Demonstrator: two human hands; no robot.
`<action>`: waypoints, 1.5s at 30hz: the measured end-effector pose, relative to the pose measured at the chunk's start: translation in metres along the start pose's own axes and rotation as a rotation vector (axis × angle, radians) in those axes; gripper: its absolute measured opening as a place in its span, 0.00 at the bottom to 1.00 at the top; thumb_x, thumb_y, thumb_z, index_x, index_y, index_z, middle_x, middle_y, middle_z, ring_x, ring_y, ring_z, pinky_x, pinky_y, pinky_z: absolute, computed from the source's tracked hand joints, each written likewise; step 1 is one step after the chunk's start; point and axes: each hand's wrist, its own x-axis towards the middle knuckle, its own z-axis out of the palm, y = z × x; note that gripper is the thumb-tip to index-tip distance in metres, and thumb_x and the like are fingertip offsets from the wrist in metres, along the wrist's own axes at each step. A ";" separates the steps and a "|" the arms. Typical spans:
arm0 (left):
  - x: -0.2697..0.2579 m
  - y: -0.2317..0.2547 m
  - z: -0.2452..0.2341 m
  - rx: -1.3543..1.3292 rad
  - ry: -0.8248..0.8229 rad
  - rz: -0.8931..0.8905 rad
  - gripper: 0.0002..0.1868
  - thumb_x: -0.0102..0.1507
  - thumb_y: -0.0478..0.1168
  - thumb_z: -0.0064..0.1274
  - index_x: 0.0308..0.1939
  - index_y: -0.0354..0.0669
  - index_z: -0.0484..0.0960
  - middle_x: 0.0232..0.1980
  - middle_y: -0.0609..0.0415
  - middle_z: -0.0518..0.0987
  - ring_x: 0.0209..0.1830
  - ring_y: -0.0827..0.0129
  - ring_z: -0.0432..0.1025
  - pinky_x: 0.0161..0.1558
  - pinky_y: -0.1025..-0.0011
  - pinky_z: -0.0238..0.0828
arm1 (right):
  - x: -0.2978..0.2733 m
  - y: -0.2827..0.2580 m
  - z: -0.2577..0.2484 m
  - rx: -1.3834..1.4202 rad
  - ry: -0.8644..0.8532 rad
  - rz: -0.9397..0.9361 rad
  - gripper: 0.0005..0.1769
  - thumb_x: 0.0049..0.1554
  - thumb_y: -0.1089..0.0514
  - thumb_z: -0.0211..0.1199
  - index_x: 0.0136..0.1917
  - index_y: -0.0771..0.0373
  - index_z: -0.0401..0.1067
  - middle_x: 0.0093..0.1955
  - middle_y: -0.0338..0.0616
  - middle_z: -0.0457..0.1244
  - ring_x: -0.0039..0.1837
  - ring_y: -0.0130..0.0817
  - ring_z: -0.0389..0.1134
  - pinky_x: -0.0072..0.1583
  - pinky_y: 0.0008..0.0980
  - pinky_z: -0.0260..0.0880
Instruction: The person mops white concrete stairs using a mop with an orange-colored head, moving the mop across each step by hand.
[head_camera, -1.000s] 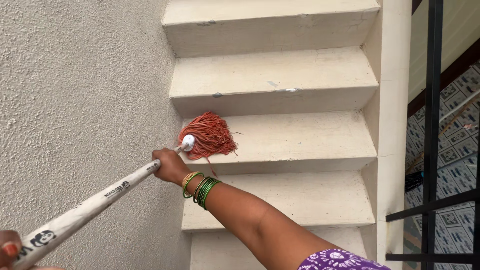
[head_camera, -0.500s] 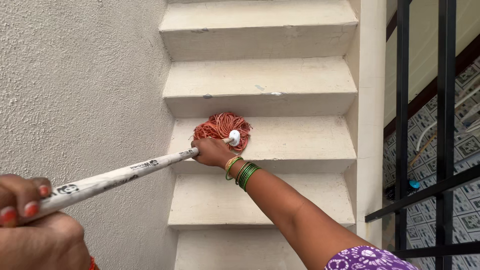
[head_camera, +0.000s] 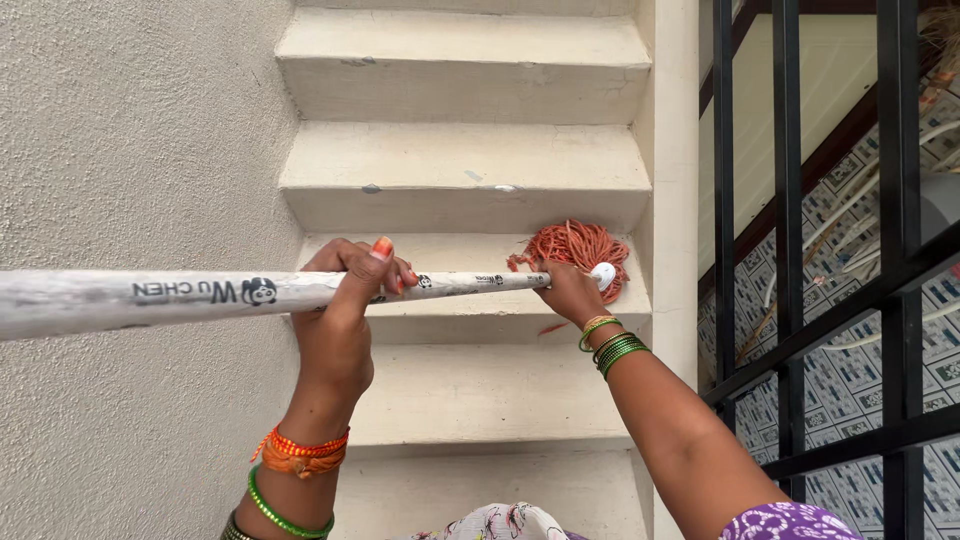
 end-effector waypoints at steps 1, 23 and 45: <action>0.000 -0.007 0.002 -0.001 0.000 0.003 0.13 0.70 0.38 0.52 0.30 0.44 0.74 0.29 0.55 0.77 0.37 0.67 0.77 0.50 0.60 0.77 | -0.006 0.012 0.000 0.004 0.025 0.063 0.11 0.56 0.50 0.66 0.51 0.54 0.74 0.47 0.43 0.71 0.51 0.45 0.73 0.49 0.47 0.71; 0.004 0.118 -0.068 0.045 0.385 0.133 0.09 0.70 0.29 0.52 0.34 0.40 0.75 0.32 0.54 0.70 0.37 0.67 0.73 0.54 0.62 0.79 | 0.041 -0.173 0.132 0.378 0.289 0.039 0.06 0.48 0.63 0.66 0.39 0.68 0.74 0.45 0.60 0.65 0.49 0.56 0.68 0.56 0.47 0.70; -0.062 0.163 -0.148 1.380 0.238 0.422 0.14 0.71 0.18 0.46 0.35 0.35 0.65 0.34 0.52 0.71 0.39 0.70 0.73 0.49 0.75 0.76 | 0.010 -0.360 0.128 0.201 -0.351 -0.495 0.19 0.58 0.40 0.63 0.52 0.55 0.76 0.41 0.45 0.71 0.43 0.40 0.75 0.45 0.41 0.74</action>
